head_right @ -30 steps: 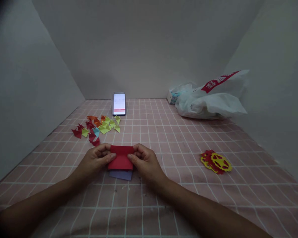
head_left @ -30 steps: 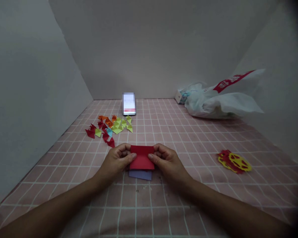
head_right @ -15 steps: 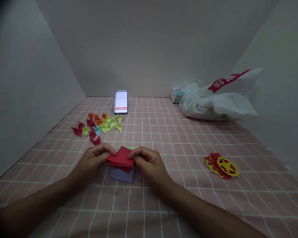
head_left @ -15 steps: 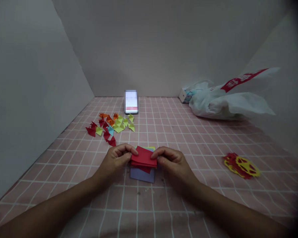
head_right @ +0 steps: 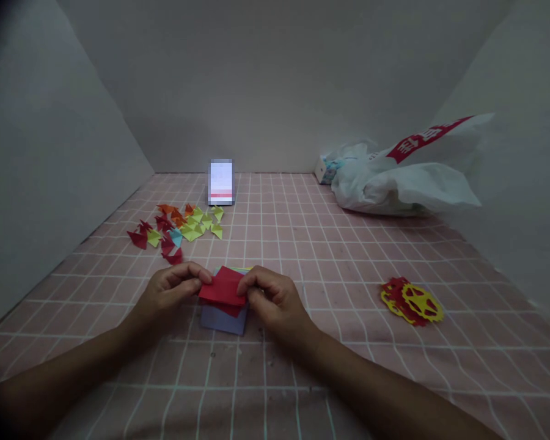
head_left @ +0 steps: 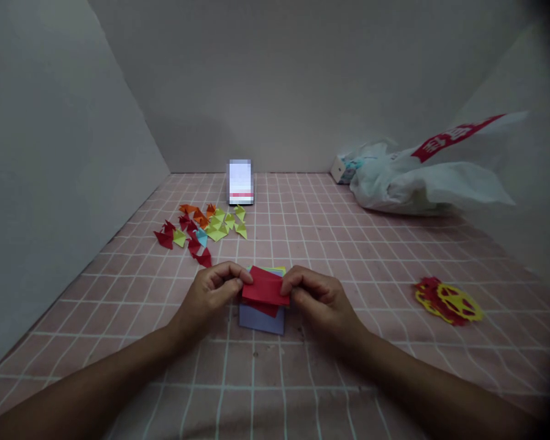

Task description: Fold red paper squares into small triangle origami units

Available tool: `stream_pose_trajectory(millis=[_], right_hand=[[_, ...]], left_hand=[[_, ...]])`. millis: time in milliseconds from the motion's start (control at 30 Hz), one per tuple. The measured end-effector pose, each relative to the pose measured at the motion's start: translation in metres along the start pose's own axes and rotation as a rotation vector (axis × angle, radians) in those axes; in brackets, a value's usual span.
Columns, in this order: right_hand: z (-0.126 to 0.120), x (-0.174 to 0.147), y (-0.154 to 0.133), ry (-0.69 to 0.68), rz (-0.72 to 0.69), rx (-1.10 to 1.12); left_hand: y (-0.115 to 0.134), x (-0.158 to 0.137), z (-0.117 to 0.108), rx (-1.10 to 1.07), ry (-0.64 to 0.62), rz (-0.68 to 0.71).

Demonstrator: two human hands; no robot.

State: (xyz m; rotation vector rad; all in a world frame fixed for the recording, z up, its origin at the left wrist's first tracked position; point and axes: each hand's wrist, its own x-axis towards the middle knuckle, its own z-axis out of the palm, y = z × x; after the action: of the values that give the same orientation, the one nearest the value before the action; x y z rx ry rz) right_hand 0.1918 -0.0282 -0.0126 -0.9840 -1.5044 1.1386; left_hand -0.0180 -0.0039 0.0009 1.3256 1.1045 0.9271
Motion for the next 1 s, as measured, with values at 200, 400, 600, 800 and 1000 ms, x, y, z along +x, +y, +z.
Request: stream_pose_trajectory(millis=[200,400,600,800,1000], right_hand=[[-0.001,-0.003,-0.003,-0.08,-0.189,-0.178],[0.003,-0.006,-0.004,-0.134,-0.297,-0.26],[0.004,-0.006,-0.004,-0.133,-0.315,-0.273],[0.005,-0.005,0.0,-0.133,-0.306,-0.264],[0.005,-0.004,0.002,-0.131,-0.286,-0.245]], left_hand=[[-0.004,0.003,0.003,-0.055,-0.054,-0.069],[0.0,-0.002,0.008,0.026,-0.213,-0.169],[0.003,-0.005,0.009,0.053,-0.244,-0.149],[0.005,-0.006,0.01,0.078,-0.206,-0.148],[0.011,-0.006,0.012,0.115,-0.187,-0.15]])
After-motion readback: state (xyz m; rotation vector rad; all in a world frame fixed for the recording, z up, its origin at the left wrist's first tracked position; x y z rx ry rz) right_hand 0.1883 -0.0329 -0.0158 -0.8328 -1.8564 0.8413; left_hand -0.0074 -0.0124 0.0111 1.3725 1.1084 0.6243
